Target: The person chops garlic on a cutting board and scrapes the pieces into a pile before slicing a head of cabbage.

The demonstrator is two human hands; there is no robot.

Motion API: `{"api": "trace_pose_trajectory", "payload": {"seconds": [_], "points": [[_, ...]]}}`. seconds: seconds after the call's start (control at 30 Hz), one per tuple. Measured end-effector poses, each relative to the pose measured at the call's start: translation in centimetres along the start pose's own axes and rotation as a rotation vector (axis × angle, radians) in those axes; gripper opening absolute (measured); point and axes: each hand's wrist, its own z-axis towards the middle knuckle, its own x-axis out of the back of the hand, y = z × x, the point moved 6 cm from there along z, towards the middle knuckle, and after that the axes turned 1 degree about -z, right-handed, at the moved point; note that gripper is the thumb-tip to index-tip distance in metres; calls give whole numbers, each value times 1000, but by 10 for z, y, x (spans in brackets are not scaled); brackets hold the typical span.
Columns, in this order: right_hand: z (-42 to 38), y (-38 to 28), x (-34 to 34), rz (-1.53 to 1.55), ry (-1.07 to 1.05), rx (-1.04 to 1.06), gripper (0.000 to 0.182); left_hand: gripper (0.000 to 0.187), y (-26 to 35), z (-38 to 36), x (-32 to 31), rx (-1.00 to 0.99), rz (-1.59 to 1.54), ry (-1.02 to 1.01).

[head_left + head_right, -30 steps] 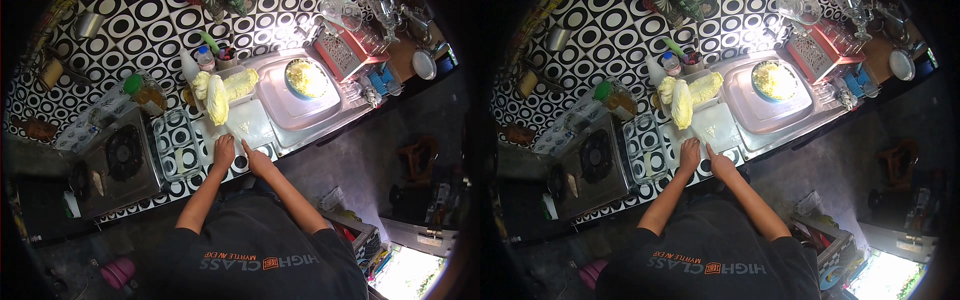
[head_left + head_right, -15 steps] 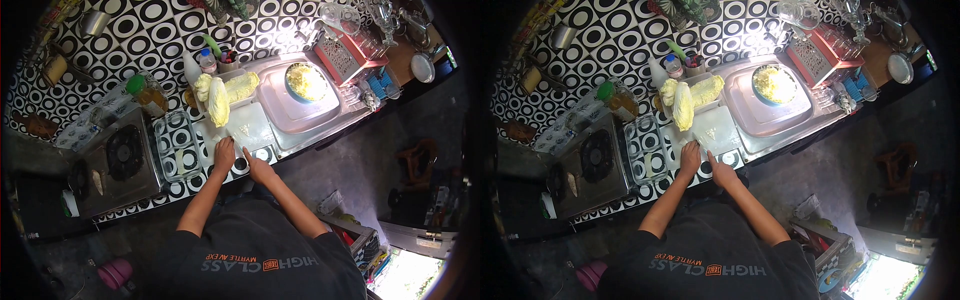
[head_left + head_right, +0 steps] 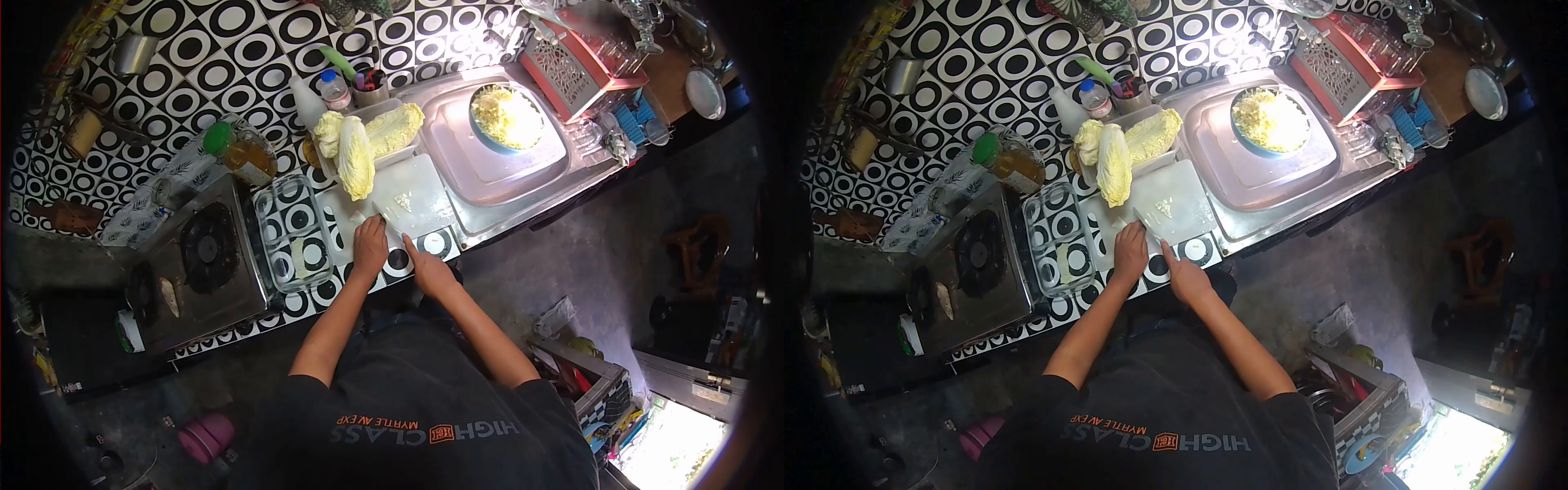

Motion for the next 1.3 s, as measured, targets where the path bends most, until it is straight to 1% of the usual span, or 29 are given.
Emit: {"api": "trace_pose_trajectory", "payload": {"seconds": [0.03,0.13,0.23,0.33,0.53,0.63,0.83,1.13,1.23,1.3], "points": [[0,0,0,13,14,7,79,31,0,0,-1,0,2,-2],[-3,-2,2,-8,-14,-23,88,31,0,0,-1,5,4,-11],[-2,-1,-2,14,8,-9,87,32,1,1,-1,15,-5,-22],[2,2,-5,19,25,-9,80,33,0,1,-1,15,-6,-23],[9,9,-9,47,-24,-31,81,33,0,1,-2,19,-10,-26],[14,10,-10,31,-4,-22,81,34,0,2,-1,17,-8,-27],[18,14,-8,30,-37,-56,78,35,-2,2,-3,28,-33,-25],[25,20,-14,99,88,-63,67,35,-1,2,-2,25,-21,-18],[32,21,-13,120,76,-76,63,34,0,2,-2,34,-22,-17],[41,15,-10,99,62,-87,65,34,-1,1,-2,31,-10,-7]]}}
